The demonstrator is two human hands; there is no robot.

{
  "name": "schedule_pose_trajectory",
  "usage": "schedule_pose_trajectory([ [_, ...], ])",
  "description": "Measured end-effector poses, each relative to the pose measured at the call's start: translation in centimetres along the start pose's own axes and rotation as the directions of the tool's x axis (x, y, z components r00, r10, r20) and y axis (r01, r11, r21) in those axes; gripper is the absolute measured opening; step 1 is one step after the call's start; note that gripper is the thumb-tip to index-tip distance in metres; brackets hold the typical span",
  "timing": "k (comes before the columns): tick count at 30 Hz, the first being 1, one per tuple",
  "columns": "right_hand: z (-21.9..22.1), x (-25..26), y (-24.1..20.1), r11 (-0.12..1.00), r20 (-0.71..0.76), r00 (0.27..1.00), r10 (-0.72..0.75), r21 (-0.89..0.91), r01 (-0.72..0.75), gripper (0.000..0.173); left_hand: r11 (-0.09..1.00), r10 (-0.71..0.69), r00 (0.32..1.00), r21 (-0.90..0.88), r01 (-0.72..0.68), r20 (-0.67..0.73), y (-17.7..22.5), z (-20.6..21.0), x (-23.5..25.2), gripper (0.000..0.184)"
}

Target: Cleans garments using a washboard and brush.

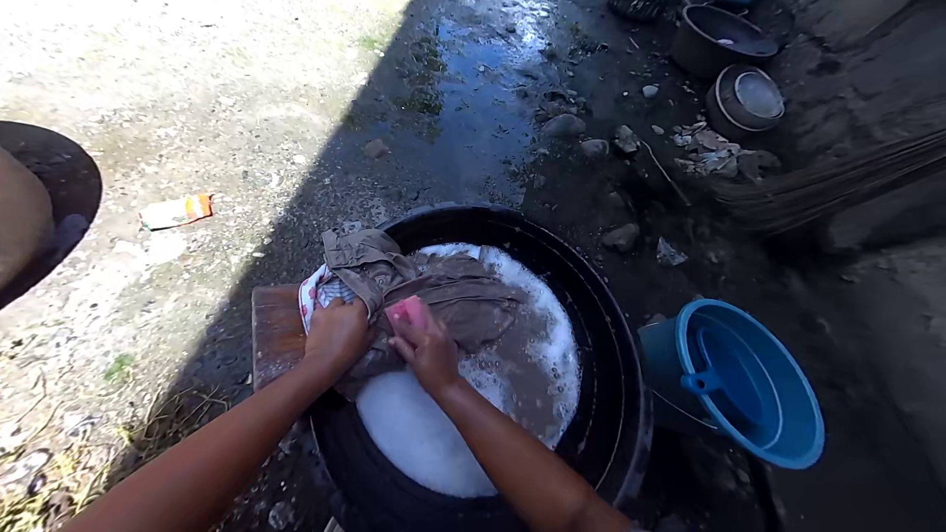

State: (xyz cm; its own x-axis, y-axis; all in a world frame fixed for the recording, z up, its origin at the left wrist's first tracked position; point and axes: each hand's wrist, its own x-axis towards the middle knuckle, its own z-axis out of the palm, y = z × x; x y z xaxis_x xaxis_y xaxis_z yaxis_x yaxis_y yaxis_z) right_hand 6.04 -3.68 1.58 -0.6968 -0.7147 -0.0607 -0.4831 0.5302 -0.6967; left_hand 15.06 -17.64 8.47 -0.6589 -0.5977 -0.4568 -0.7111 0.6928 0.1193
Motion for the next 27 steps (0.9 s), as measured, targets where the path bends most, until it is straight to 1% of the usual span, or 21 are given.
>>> schedule_pose_trajectory([
  [1,0.3,-0.6,0.7,0.998,-0.02,0.998,-0.052,0.038,0.053,0.035,1.0,0.003,1.0,-0.002,-0.003,-0.003,-0.1,0.0,-0.1,0.044],
  [2,-0.1,-0.5,2.6,0.998,-0.05,0.998,-0.027,0.051,0.03,0.034,1.0,0.006,1.0,-0.007,-0.006,-0.005,-0.1,0.0,-0.1,0.044],
  [4,-2.1,0.4,7.7,0.987,-0.086,0.983,0.16,0.0,-0.161,0.037,1.0,0.004,1.0,-0.002,-0.004,-0.005,0.0,-0.1,-0.1,0.043],
  [5,-3.0,0.9,9.6,0.961,-0.088,0.958,0.272,-0.027,-0.275,0.039,1.0,-0.001,1.0,0.004,0.001,-0.003,0.0,-0.2,-0.1,0.043],
  [6,-3.7,1.3,10.0,0.933,-0.069,0.933,0.354,-0.035,-0.357,0.041,1.0,-0.006,1.0,0.007,0.006,-0.003,0.0,-0.2,-0.1,0.043],
  [7,-3.9,1.5,9.0,0.923,-0.041,0.923,0.383,-0.03,-0.384,0.041,1.0,-0.007,1.0,0.01,0.007,-0.003,0.1,-0.1,-0.1,0.043],
  [8,-3.7,1.4,6.8,0.936,0.0,0.936,0.352,-0.017,-0.352,0.04,1.0,-0.007,1.0,0.015,0.007,-0.004,0.1,-0.2,0.0,0.043],
  [10,-1.7,0.1,1.2,0.984,0.091,0.981,0.17,0.034,-0.174,0.037,1.0,-0.003,1.0,0.02,0.003,-0.01,0.1,0.0,0.0,0.044],
  [12,-0.3,-1.1,-1.6,0.997,0.14,0.99,-0.006,0.072,-0.004,0.036,1.0,-0.003,1.0,0.024,0.003,-0.001,-0.1,0.0,-0.1,0.046],
  [13,-0.5,-0.9,-0.9,0.998,0.134,0.991,-0.014,0.067,0.005,0.036,1.0,0.001,1.0,0.025,-0.001,0.0,-0.2,0.0,-0.1,0.046],
  [14,-1.2,-0.1,1.0,0.998,0.117,0.992,0.037,0.052,-0.043,0.037,1.0,0.004,1.0,0.024,-0.004,0.0,-0.2,-0.1,-0.1,0.046],
  [16,-3.3,2.0,6.7,0.977,0.039,0.977,0.212,-0.013,-0.211,0.038,1.0,0.011,1.0,0.021,-0.01,-0.013,-0.3,0.0,0.0,0.044],
  [17,-4.2,2.7,9.2,0.951,0.001,0.952,0.307,-0.043,-0.307,0.039,1.0,0.014,1.0,0.02,-0.014,-0.02,-0.3,0.1,0.0,0.044],
  [18,-4.9,3.3,10.5,0.923,-0.022,0.925,0.379,-0.057,-0.38,0.04,1.0,0.012,1.0,0.022,-0.012,-0.022,-0.3,0.2,-0.1,0.044],
  [19,-5.0,3.6,10.1,0.906,-0.013,0.908,0.419,-0.058,-0.419,0.041,1.0,0.007,1.0,0.03,-0.006,-0.021,-0.3,0.2,0.0,0.044],
  [20,-4.8,3.5,8.2,0.911,0.026,0.911,0.411,-0.047,-0.41,0.041,0.999,0.004,1.0,0.035,-0.003,-0.019,-0.3,0.1,0.0,0.044],
  [21,-4.1,2.9,5.4,0.935,0.081,0.932,0.355,-0.024,-0.354,0.04,0.999,0.003,1.0,0.035,-0.002,-0.017,-0.3,0.1,0.0,0.044],
  [23,-2.2,0.8,-0.2,0.985,0.201,0.966,0.163,0.014,-0.169,0.039,0.999,0.003,1.0,0.032,-0.002,-0.012,-0.2,0.1,-0.1,0.045],
  [24,-1.6,0.0,-1.6,0.995,0.23,0.969,0.087,0.024,-0.095,0.039,0.999,0.006,1.0,0.033,-0.006,-0.01,-0.3,0.1,-0.1,0.046],
  [25,-1.6,0.0,-1.6,0.997,0.235,0.969,0.072,0.018,-0.078,0.039,0.999,0.011,1.0,0.034,-0.011,-0.011,-0.3,0.2,-0.1,0.046],
  [27,-3.1,2.1,2.3,0.982,0.183,0.965,0.19,-0.039,-0.186,0.04,0.999,0.02,0.999,0.032,-0.019,-0.025,-0.4,0.1,0.0,0.045],
])
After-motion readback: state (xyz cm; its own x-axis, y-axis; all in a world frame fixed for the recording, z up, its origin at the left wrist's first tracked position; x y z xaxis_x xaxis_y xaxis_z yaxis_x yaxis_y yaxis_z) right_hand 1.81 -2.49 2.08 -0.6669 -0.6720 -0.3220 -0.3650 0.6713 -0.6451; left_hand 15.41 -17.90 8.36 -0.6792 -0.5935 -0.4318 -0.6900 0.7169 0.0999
